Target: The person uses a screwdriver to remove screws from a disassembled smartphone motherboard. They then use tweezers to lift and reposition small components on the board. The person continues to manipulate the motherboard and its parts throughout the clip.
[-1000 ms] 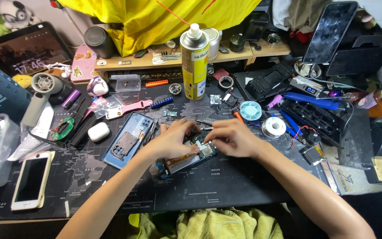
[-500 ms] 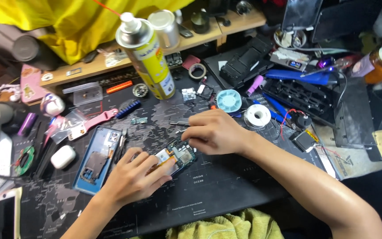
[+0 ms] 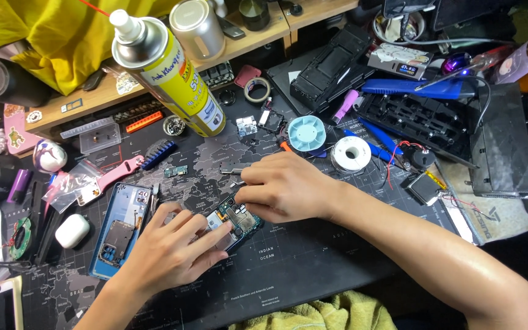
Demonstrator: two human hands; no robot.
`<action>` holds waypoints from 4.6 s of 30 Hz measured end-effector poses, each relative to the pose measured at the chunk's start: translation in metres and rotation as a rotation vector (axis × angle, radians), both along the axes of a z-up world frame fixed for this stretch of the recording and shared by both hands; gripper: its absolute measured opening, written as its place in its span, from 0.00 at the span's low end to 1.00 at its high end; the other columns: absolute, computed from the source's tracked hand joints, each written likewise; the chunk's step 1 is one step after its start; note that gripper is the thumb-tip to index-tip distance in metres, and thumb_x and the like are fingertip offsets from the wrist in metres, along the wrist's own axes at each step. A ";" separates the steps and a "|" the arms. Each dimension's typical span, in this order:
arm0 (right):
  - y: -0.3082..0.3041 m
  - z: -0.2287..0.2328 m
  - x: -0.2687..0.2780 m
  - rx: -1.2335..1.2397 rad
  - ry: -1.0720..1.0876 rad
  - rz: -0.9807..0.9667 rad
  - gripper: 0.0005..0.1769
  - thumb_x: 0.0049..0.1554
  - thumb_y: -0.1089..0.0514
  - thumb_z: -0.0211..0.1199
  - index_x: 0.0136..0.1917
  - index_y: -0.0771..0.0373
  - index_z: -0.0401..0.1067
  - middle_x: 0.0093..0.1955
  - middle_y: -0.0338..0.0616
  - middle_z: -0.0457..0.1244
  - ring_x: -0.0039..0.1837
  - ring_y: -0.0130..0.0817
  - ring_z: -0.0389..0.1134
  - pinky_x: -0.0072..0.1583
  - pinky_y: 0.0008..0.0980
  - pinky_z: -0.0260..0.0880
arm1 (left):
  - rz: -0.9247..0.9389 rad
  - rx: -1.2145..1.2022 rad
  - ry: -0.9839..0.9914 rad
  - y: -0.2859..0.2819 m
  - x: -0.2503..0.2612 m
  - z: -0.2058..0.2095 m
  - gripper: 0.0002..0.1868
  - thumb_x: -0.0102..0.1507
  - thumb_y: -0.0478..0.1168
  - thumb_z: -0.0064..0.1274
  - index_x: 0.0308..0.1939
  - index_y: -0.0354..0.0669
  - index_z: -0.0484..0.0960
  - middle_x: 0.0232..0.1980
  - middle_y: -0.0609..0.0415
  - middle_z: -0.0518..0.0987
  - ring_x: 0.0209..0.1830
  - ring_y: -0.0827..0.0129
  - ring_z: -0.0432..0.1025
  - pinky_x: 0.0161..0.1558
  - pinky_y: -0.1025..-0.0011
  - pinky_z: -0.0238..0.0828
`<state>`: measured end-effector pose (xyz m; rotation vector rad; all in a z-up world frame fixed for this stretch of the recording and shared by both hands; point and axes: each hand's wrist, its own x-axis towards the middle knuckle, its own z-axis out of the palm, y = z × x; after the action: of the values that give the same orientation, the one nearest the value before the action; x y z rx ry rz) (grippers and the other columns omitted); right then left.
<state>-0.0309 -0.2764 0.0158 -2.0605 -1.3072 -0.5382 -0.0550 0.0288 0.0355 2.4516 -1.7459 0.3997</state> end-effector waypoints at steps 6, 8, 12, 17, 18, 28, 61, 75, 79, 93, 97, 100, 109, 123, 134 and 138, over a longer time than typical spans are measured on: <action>0.001 -0.004 0.001 -0.013 0.002 -0.001 0.08 0.71 0.56 0.60 0.49 0.57 0.74 0.39 0.39 0.57 0.34 0.41 0.57 0.37 0.40 0.55 | -0.042 0.029 0.001 0.001 0.008 0.000 0.19 0.74 0.59 0.57 0.62 0.57 0.83 0.41 0.58 0.76 0.35 0.61 0.69 0.51 0.52 0.70; 0.001 -0.005 0.000 -0.016 0.006 -0.002 0.08 0.71 0.56 0.60 0.49 0.57 0.74 0.39 0.39 0.57 0.34 0.40 0.57 0.37 0.40 0.55 | -0.041 0.028 -0.006 0.000 0.009 0.001 0.19 0.74 0.60 0.57 0.62 0.57 0.83 0.41 0.58 0.76 0.34 0.61 0.69 0.52 0.52 0.70; 0.002 -0.007 0.000 -0.011 0.006 -0.003 0.08 0.71 0.56 0.60 0.48 0.57 0.73 0.39 0.39 0.56 0.34 0.41 0.56 0.37 0.41 0.54 | -0.053 0.028 -0.040 -0.001 0.009 0.002 0.21 0.73 0.62 0.58 0.61 0.56 0.84 0.41 0.58 0.76 0.34 0.61 0.70 0.51 0.53 0.71; 0.002 -0.005 0.000 -0.016 0.005 -0.004 0.08 0.71 0.56 0.61 0.48 0.58 0.74 0.39 0.39 0.57 0.34 0.39 0.56 0.37 0.40 0.54 | -0.059 0.050 -0.037 -0.001 0.010 0.004 0.21 0.73 0.62 0.59 0.61 0.55 0.85 0.42 0.57 0.78 0.34 0.61 0.70 0.52 0.51 0.72; 0.002 -0.005 0.000 -0.020 0.008 -0.005 0.09 0.72 0.55 0.60 0.49 0.58 0.74 0.39 0.39 0.57 0.34 0.39 0.57 0.37 0.39 0.55 | -0.062 0.065 -0.037 -0.001 0.010 0.004 0.22 0.72 0.62 0.59 0.61 0.54 0.84 0.43 0.57 0.78 0.34 0.61 0.70 0.53 0.51 0.72; 0.004 -0.004 -0.002 -0.019 0.004 0.003 0.07 0.71 0.58 0.61 0.48 0.58 0.72 0.39 0.40 0.56 0.34 0.42 0.57 0.37 0.41 0.55 | -0.031 0.083 -0.026 -0.003 0.002 0.007 0.19 0.74 0.59 0.58 0.59 0.53 0.82 0.43 0.61 0.77 0.35 0.61 0.69 0.55 0.55 0.69; 0.001 0.009 -0.004 -0.001 -0.036 -0.006 0.05 0.69 0.60 0.60 0.49 0.58 0.72 0.39 0.40 0.57 0.37 0.42 0.61 0.38 0.41 0.57 | -0.001 0.121 -0.208 0.000 -0.019 0.005 0.26 0.72 0.61 0.60 0.65 0.50 0.84 0.44 0.59 0.78 0.36 0.65 0.73 0.54 0.57 0.71; 0.006 0.007 -0.006 0.006 -0.053 0.007 0.06 0.69 0.61 0.61 0.47 0.59 0.72 0.38 0.40 0.57 0.34 0.40 0.59 0.37 0.40 0.55 | 0.092 0.107 0.044 -0.005 -0.026 0.011 0.17 0.75 0.50 0.56 0.66 0.53 0.82 0.44 0.60 0.80 0.37 0.61 0.72 0.51 0.57 0.65; 0.003 0.007 -0.005 -0.002 -0.061 0.010 0.04 0.68 0.61 0.62 0.49 0.59 0.75 0.39 0.41 0.60 0.37 0.43 0.63 0.39 0.41 0.60 | 0.115 0.159 0.049 0.004 -0.027 0.005 0.24 0.74 0.56 0.55 0.72 0.54 0.79 0.46 0.56 0.79 0.39 0.58 0.72 0.50 0.53 0.63; 0.000 -0.002 0.000 -0.100 -0.032 -0.089 0.05 0.67 0.56 0.62 0.49 0.53 0.77 0.38 0.38 0.60 0.34 0.43 0.63 0.35 0.42 0.58 | 0.143 0.054 0.034 -0.006 -0.024 0.008 0.12 0.76 0.52 0.54 0.60 0.56 0.81 0.37 0.58 0.74 0.29 0.60 0.69 0.44 0.60 0.61; 0.003 -0.003 -0.001 -0.136 0.005 -0.043 0.06 0.68 0.57 0.61 0.48 0.55 0.76 0.38 0.38 0.59 0.34 0.42 0.63 0.36 0.42 0.60 | 0.168 0.048 0.063 -0.009 -0.028 0.006 0.12 0.76 0.51 0.54 0.60 0.54 0.82 0.37 0.58 0.75 0.32 0.60 0.71 0.46 0.59 0.62; 0.003 -0.003 -0.001 -0.149 0.011 -0.027 0.06 0.67 0.58 0.61 0.48 0.56 0.76 0.38 0.39 0.60 0.35 0.43 0.64 0.37 0.43 0.60 | 0.189 0.070 0.047 -0.008 -0.030 0.006 0.14 0.76 0.51 0.54 0.60 0.53 0.82 0.40 0.56 0.77 0.34 0.60 0.72 0.47 0.58 0.62; -0.017 0.017 0.013 -0.189 0.184 -0.209 0.16 0.62 0.63 0.61 0.60 0.53 0.82 0.45 0.34 0.72 0.35 0.32 0.68 0.30 0.34 0.58 | 0.199 0.036 0.113 0.002 -0.030 -0.003 0.22 0.72 0.58 0.59 0.66 0.55 0.80 0.45 0.54 0.76 0.37 0.62 0.73 0.50 0.57 0.63; -0.034 0.071 0.010 -0.243 0.434 -0.495 0.16 0.62 0.63 0.64 0.63 0.58 0.83 0.45 0.49 0.74 0.51 0.56 0.78 0.56 0.51 0.78 | 0.298 -0.794 -0.090 0.068 0.096 -0.008 0.18 0.74 0.42 0.58 0.27 0.52 0.81 0.23 0.66 0.69 0.23 0.67 0.66 0.39 0.68 0.67; -0.027 0.051 0.002 -0.771 0.605 -0.732 0.43 0.59 0.37 0.66 0.84 0.37 0.56 0.50 0.50 0.76 0.57 0.59 0.79 0.55 0.58 0.78 | 0.650 -0.529 -0.032 0.116 0.071 0.050 0.17 0.75 0.47 0.60 0.33 0.47 0.80 0.31 0.52 0.77 0.33 0.48 0.75 0.37 0.55 0.69; -0.017 0.053 0.001 -0.858 0.663 -0.739 0.51 0.60 0.42 0.66 0.90 0.27 0.46 0.37 0.31 0.78 0.46 0.39 0.79 0.47 0.42 0.70 | 0.694 -0.459 0.103 0.128 0.068 0.059 0.15 0.75 0.46 0.58 0.38 0.42 0.90 0.38 0.52 0.82 0.34 0.54 0.77 0.36 0.53 0.69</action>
<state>-0.0297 -0.2937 0.0686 -3.0363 -0.3365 0.5224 0.0133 0.1573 0.0943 2.5683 -0.6129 0.6268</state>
